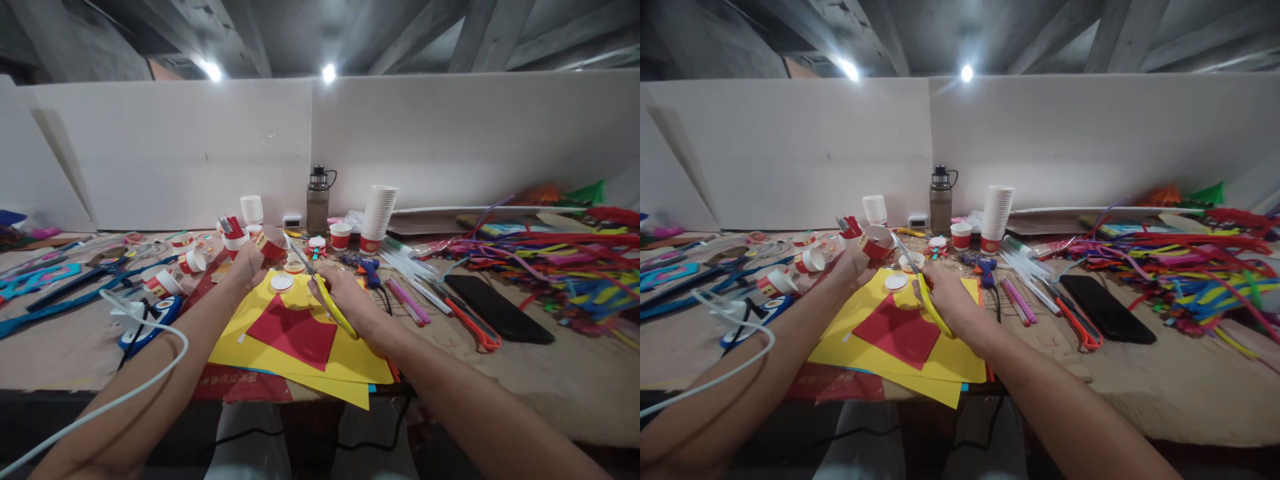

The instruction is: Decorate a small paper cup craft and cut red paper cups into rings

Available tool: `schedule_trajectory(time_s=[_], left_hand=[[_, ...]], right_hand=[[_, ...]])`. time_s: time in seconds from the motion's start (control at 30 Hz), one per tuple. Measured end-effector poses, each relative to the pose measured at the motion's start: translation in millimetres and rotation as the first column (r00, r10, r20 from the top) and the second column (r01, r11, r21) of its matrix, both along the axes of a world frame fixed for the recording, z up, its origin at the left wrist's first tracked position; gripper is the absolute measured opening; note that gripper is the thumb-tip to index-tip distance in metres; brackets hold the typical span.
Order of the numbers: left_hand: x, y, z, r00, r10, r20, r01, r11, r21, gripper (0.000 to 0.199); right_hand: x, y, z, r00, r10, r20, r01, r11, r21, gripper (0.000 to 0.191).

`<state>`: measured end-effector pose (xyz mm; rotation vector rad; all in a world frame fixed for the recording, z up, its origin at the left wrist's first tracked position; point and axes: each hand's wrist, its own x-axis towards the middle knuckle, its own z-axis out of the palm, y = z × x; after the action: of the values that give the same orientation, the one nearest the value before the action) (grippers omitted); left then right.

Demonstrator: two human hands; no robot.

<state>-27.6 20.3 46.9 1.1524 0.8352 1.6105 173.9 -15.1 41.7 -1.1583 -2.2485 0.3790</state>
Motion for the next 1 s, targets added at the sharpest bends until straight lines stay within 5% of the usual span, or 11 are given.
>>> schedule_trajectory(time_s=[0.3,1.0], left_hand=[[-2.4,-1.0,0.2,0.997,0.068,0.047,-0.070,0.996,0.047,0.035],[-4.0,2.0,-1.8,0.999,-0.021,0.044,0.023,0.999,-0.042,0.034]], right_hand=[[1.3,0.6,0.2,1.000,0.012,0.007,-0.012,0.999,0.030,0.026],[0.6,2.2,-2.3,0.999,0.034,-0.024,-0.034,0.999,0.012,0.025]])
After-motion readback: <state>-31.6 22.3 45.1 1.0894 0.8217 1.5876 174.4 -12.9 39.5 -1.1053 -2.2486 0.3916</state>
